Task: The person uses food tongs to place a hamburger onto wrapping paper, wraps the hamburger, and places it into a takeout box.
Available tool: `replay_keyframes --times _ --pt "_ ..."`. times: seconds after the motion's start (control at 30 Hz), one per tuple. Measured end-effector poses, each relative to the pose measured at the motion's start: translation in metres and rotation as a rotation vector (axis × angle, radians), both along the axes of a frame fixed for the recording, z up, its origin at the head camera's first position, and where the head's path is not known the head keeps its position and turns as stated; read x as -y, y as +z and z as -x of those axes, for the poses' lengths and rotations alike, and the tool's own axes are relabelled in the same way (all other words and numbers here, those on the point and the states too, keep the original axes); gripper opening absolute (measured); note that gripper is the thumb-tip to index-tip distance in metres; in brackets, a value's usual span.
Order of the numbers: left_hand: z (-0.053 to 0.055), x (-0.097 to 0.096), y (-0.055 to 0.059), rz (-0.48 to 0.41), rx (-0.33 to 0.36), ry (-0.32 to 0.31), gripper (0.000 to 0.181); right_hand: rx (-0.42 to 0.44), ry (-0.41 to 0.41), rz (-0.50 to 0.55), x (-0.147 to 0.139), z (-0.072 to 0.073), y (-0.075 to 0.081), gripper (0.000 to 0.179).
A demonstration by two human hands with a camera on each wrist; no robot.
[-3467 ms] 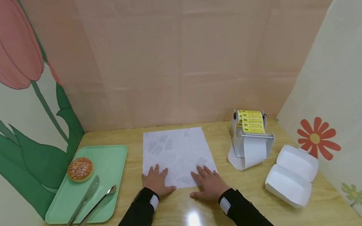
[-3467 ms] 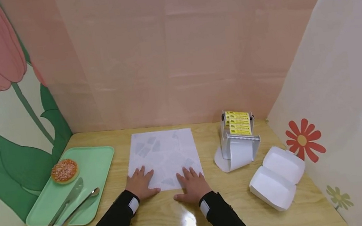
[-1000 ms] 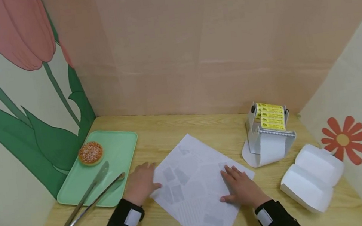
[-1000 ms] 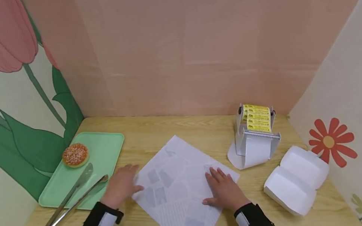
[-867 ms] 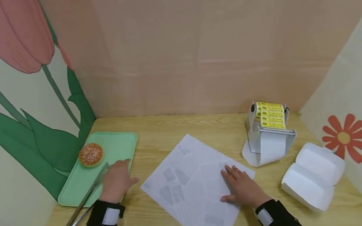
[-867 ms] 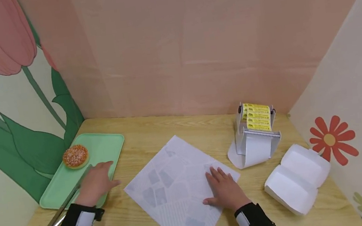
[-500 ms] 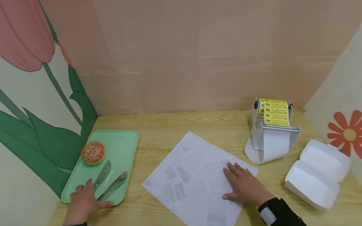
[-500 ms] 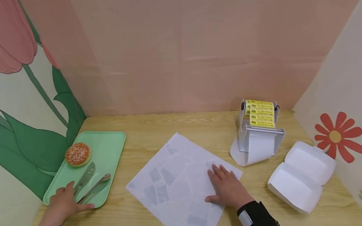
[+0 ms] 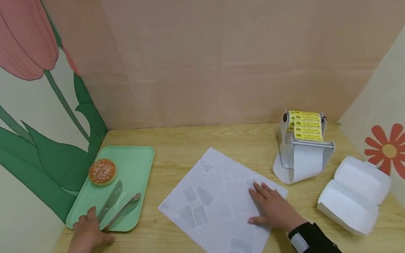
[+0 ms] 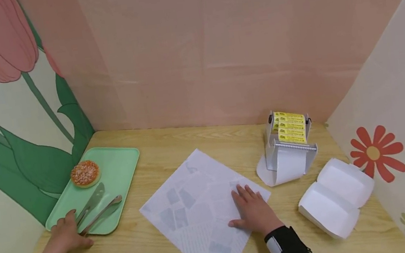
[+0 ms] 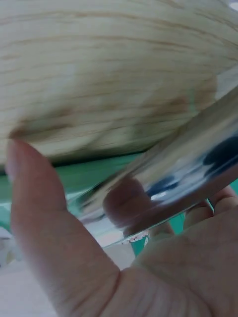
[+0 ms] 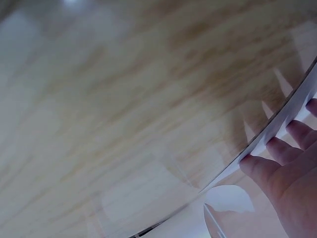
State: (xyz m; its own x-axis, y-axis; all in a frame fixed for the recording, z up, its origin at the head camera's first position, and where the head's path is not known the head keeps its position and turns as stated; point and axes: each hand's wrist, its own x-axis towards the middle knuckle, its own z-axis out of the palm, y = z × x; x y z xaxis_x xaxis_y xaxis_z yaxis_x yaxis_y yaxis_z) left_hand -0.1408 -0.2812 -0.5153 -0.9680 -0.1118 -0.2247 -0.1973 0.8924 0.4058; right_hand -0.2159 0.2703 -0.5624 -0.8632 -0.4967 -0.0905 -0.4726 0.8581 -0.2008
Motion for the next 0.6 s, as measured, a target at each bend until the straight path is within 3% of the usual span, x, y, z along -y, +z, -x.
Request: replay_keyframes --times 0.27,0.6 --pt "0.004 0.004 -0.009 -0.044 -0.043 -0.017 0.105 0.021 -0.002 0.017 0.001 -0.003 0.007 0.102" --pt "0.005 0.010 -0.018 -0.091 -0.080 -0.095 0.063 -0.001 0.004 -0.002 0.001 -0.005 0.007 0.101"
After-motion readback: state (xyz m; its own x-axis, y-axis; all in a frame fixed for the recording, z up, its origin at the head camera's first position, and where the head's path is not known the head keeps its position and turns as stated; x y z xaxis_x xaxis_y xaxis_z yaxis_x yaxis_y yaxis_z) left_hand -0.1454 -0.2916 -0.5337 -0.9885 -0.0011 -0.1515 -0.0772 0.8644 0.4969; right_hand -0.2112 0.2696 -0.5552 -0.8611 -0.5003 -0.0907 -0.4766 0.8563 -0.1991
